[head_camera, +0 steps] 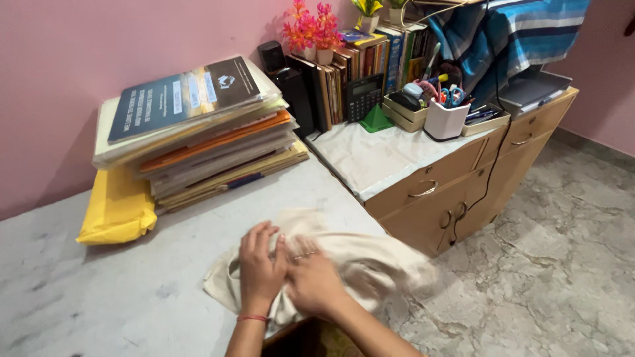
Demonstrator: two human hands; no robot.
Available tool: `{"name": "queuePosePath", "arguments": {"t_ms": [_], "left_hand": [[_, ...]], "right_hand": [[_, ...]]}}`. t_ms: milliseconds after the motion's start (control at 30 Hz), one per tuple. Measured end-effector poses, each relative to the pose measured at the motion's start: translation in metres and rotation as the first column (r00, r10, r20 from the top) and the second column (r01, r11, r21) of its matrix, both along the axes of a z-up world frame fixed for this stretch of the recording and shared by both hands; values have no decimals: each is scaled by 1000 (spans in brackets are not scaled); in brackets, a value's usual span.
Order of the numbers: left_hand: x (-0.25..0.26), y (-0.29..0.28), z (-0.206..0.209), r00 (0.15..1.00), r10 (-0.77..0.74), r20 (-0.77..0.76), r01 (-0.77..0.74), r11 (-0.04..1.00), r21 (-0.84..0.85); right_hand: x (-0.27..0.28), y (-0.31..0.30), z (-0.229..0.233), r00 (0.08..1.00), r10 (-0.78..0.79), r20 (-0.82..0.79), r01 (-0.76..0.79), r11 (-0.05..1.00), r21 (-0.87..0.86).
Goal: The person wipes the covers of several books and folders with a cloth, then wipes the tabletop surface. The person handles each item one at a time, wipes it, and places it on a growing stack before continuing to wipe the table.
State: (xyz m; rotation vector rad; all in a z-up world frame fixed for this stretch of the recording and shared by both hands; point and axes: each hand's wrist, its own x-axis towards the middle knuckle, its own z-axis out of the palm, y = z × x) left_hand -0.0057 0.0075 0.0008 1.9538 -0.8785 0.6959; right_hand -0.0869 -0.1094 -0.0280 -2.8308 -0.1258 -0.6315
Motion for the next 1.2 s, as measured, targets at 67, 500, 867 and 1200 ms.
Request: {"name": "queuePosePath", "arguments": {"t_ms": [67, 500, 867, 1200], "left_hand": [[-10, 14, 1, 998, 6, -65, -6, 1000, -12], [-96, -86, 13, 941, -280, -188, 327, 618, 715], [-59, -167, -3, 946, -287, -151, 320, 751, 578], [-57, 25, -26, 943, -142, -300, 332, 439, 835]], "right_hand": [[5, -1, -1, 946, 270, -177, -229, 948, 221], [-47, -190, -14, 900, -431, 57, 136, 402, 905], [-54, -160, -33, 844, -536, -20, 402, 607, 686], [-97, 17, -3, 936, -225, 273, 148, 950, 275]]}}
